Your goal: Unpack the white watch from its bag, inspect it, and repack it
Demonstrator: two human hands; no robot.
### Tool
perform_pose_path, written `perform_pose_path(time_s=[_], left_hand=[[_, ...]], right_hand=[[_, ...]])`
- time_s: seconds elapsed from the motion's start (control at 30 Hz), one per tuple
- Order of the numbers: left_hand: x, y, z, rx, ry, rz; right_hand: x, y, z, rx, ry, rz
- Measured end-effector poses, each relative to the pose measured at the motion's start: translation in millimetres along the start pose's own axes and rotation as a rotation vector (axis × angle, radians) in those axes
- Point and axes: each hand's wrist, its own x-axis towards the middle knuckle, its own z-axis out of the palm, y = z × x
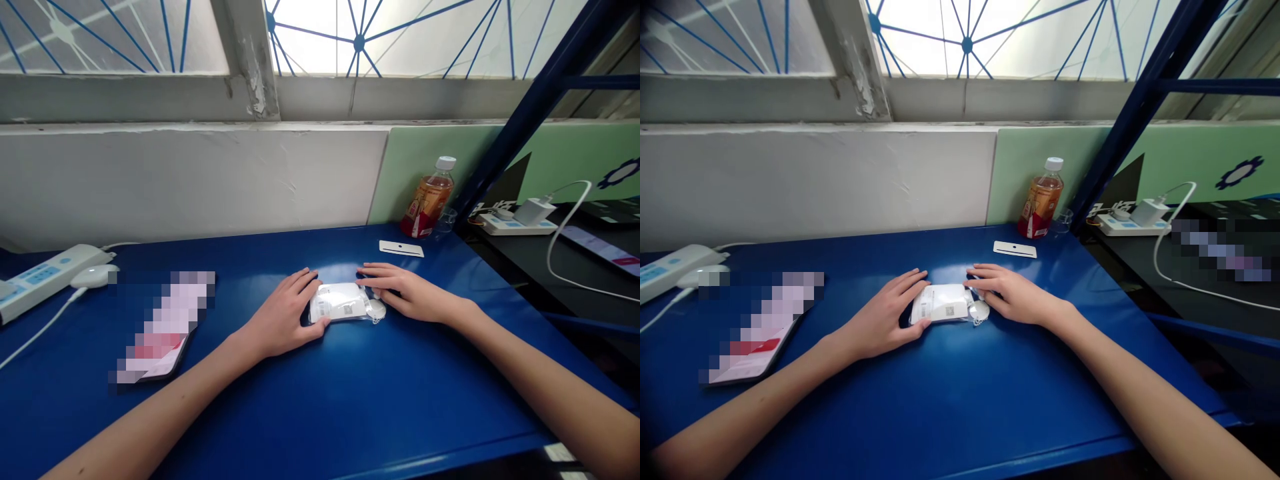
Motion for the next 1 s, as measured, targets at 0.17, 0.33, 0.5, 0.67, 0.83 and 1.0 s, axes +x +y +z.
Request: perform_pose_path(time_s=[0.17, 0.33, 0.5, 0.67, 0.83, 1.0], left_hand=[[1, 1, 0, 0.012, -0.003, -0.034], [0, 1, 0, 0.001, -0.012, -0.038], [0, 1, -1, -0.009, -0.013, -0.023], [0, 1, -2, -0.031, 0.011, -0.016], [1, 2, -3, -0.046, -0.012, -0.032], [2, 1, -2, -0.044, -0.013, -0.043]], right_hand=[[3, 3, 2, -0.118, 0.141, -0.077], [1, 6, 5, -0.082, 0.127, -0.058], [3, 6, 11, 0.027, 0.148, -0.027], [7, 1, 19, 0.143, 0.207, 0.032], [8, -1, 21, 0.152, 0.238, 0.046], [8, -1, 21, 0.146, 0.222, 0.042]])
